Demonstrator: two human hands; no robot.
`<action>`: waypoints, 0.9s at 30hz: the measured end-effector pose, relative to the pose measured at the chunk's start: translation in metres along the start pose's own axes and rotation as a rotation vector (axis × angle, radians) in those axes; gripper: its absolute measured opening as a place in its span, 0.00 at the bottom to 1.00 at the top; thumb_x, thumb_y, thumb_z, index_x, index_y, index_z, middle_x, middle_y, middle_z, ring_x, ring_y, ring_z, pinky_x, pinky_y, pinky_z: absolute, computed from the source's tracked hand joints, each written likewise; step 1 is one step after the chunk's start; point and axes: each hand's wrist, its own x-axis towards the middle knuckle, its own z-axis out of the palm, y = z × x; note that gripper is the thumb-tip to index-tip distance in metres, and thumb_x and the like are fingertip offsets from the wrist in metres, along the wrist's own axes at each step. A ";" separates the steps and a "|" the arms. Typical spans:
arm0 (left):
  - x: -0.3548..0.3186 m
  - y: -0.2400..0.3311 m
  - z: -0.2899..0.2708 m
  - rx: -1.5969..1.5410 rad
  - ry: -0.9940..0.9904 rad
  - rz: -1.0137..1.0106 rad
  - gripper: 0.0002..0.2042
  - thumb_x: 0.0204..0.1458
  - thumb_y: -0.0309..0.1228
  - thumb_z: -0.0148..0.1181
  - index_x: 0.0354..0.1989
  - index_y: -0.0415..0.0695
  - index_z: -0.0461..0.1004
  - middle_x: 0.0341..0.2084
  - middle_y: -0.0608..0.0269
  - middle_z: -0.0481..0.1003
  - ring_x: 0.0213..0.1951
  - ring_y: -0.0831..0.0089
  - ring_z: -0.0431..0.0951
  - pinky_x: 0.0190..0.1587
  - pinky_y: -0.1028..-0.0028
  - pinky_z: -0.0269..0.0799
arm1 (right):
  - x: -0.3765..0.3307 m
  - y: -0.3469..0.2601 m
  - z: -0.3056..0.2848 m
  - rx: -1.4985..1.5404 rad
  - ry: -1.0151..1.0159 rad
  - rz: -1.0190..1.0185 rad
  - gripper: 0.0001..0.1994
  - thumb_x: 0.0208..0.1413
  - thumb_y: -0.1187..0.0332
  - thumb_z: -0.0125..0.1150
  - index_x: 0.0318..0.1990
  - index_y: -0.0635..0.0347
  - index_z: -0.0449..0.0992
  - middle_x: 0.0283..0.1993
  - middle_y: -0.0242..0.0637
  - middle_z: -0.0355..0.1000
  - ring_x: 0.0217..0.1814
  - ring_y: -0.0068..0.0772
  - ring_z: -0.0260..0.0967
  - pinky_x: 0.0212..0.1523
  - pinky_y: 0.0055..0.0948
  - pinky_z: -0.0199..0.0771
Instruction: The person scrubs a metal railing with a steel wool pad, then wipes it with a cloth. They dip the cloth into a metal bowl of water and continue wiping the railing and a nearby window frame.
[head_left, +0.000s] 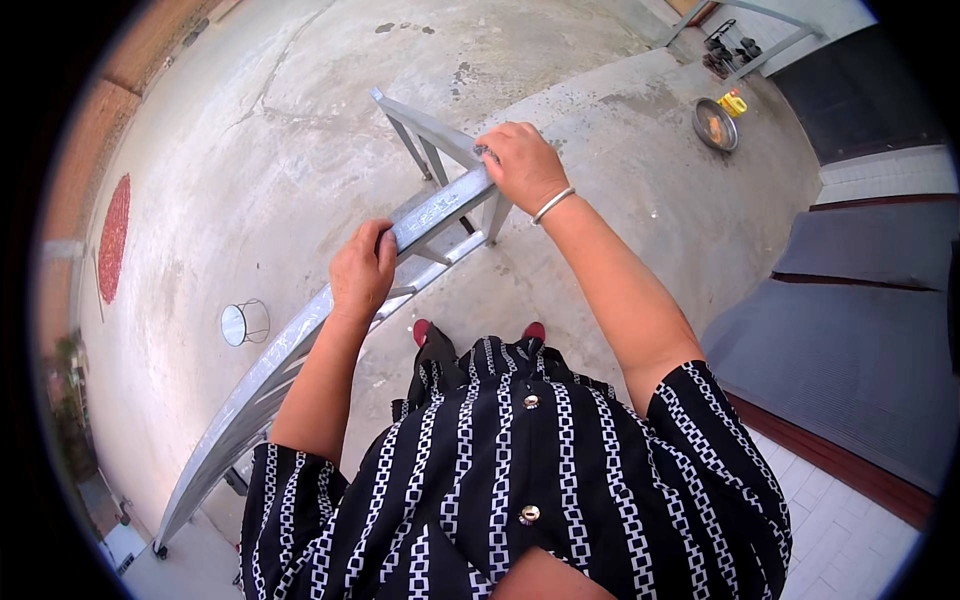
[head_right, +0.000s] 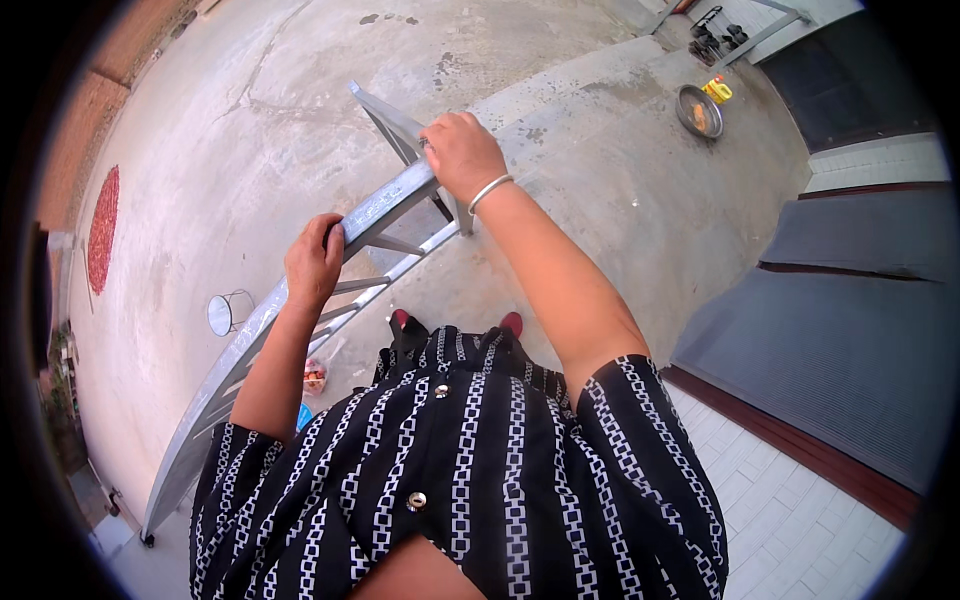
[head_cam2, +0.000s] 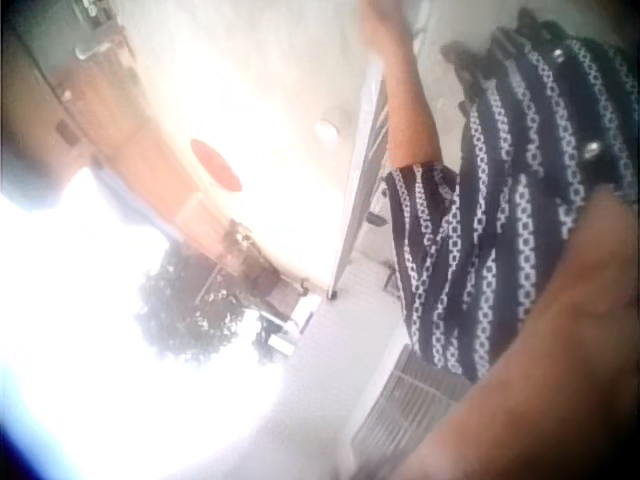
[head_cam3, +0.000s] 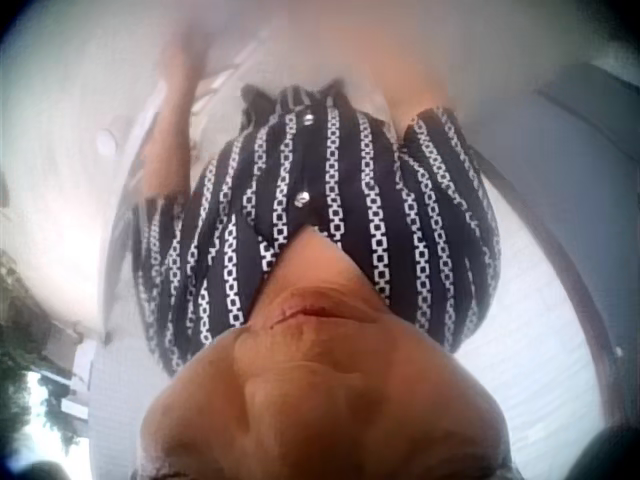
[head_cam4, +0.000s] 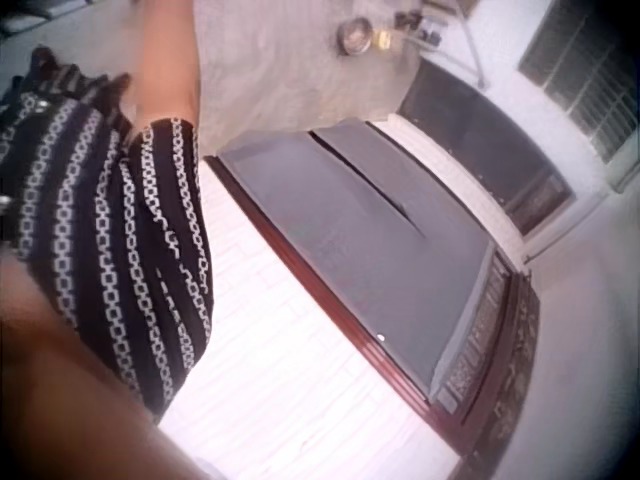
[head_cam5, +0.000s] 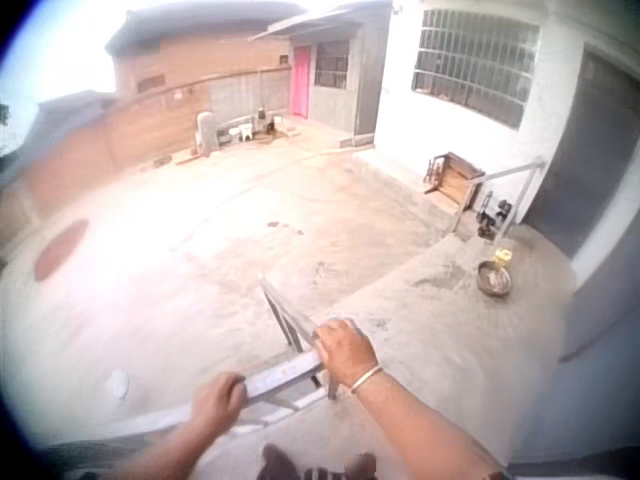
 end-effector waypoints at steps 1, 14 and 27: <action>0.002 0.003 -0.002 0.027 -0.004 -0.034 0.09 0.56 0.33 0.50 0.40 0.45 0.73 0.33 0.54 0.76 0.36 0.56 0.77 0.39 0.63 0.70 | 0.007 0.012 -0.009 -0.040 -0.061 0.087 0.07 0.49 0.69 0.59 0.37 0.54 0.77 0.41 0.34 0.72 0.49 0.38 0.67 0.48 0.36 0.70; -0.012 0.027 0.002 0.038 0.097 -0.146 0.07 0.52 0.32 0.53 0.28 0.43 0.73 0.25 0.56 0.73 0.28 0.55 0.74 0.31 0.62 0.68 | 0.070 0.089 0.017 0.525 -0.878 -0.143 0.12 0.51 0.64 0.60 0.43 0.53 0.79 0.45 0.37 0.73 0.48 0.36 0.69 0.50 0.32 0.69; 0.048 0.098 0.031 0.042 0.210 -0.616 0.05 0.52 0.28 0.55 0.29 0.41 0.74 0.25 0.59 0.75 0.29 0.63 0.76 0.34 0.72 0.69 | 0.171 0.153 0.214 0.373 -0.807 -0.226 0.10 0.51 0.63 0.59 0.41 0.50 0.79 0.45 0.35 0.74 0.52 0.41 0.66 0.54 0.36 0.65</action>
